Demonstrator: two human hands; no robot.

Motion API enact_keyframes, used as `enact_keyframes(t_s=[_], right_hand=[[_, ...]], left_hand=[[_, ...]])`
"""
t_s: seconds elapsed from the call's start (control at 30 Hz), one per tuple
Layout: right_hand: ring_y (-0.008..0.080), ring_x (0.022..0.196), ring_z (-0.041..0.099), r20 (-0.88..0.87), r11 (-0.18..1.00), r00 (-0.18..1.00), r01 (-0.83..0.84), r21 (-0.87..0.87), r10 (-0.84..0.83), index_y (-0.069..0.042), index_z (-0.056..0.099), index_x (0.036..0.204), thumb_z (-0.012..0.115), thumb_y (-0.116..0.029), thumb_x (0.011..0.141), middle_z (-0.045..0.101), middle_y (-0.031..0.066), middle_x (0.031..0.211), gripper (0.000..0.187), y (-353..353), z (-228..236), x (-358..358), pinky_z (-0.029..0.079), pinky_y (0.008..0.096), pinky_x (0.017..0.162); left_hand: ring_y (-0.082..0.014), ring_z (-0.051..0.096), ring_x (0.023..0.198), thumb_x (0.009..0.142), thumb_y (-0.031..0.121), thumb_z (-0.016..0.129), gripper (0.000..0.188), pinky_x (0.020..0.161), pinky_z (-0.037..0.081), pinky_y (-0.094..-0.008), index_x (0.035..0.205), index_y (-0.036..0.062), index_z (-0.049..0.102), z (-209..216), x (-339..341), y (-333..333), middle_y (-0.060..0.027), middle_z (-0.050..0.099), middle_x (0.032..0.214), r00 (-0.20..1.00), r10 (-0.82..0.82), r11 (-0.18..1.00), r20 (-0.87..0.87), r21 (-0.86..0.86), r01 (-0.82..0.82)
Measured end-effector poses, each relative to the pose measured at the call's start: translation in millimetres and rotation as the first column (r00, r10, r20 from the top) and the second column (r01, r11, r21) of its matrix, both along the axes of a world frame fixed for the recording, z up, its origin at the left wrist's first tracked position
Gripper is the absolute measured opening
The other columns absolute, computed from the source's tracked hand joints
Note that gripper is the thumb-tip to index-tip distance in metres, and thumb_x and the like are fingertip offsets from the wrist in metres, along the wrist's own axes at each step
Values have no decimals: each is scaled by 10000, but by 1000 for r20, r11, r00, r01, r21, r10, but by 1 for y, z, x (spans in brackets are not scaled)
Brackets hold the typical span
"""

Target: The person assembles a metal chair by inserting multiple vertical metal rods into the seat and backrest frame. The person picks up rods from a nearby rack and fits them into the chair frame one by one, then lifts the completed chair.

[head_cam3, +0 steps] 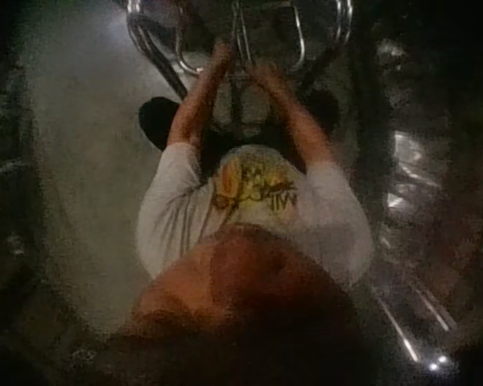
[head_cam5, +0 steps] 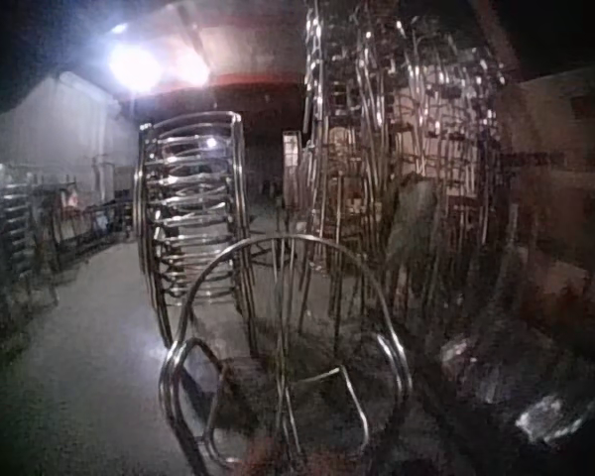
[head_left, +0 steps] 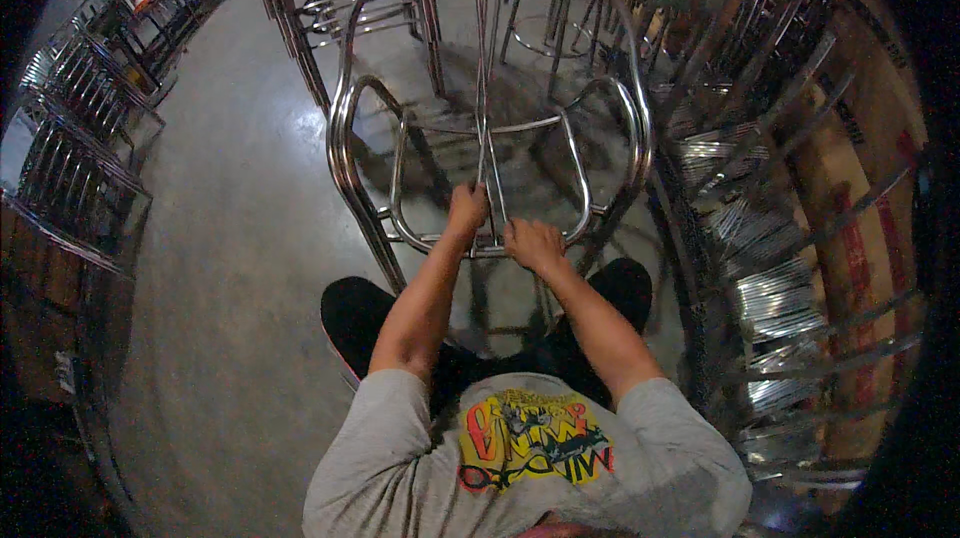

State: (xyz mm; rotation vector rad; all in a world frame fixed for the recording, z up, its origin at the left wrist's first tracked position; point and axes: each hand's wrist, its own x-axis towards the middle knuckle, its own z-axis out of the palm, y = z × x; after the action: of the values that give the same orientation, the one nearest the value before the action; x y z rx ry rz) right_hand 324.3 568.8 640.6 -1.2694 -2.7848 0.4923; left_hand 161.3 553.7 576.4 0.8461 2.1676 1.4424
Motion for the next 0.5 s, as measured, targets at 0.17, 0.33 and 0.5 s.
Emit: enact_keyframes(t_s=[0.17, 0.33, 0.5], right_hand=[[450, 933, 619, 6, 1000, 1000, -12, -4, 12, -79, 649, 1033, 441, -447, 910, 654, 256, 953, 441, 40, -24, -12, 472, 547, 838], [441, 960, 612, 22, 995, 1000, -1, -98, 3, -83, 622, 1090, 413, -484, 924, 661, 233, 976, 481, 53, -32, -16, 467, 549, 839], [443, 932, 619, 100, 995, 994, -32, -98, 42, -90, 598, 1122, 413, -456, 928, 660, 238, 965, 454, 47, -33, -16, 464, 546, 841]], left_hand=[[-325, 628, 641, 893, 252, 546, 337, 595, 476, -436, 842, -73, 619, -24, -21, 27, -204, 623, 701, 976, 1, 996, -219, -91, -22], [-434, 616, 767, 900, 258, 529, 336, 663, 466, -483, 845, -68, 593, -32, -36, 22, -262, 634, 825, 987, 53, 998, 150, 12, -55], [-467, 607, 843, 910, 293, 515, 367, 744, 463, -509, 887, -65, 591, -46, -26, 40, -298, 626, 889, 990, 143, 986, -17, -80, -144]])
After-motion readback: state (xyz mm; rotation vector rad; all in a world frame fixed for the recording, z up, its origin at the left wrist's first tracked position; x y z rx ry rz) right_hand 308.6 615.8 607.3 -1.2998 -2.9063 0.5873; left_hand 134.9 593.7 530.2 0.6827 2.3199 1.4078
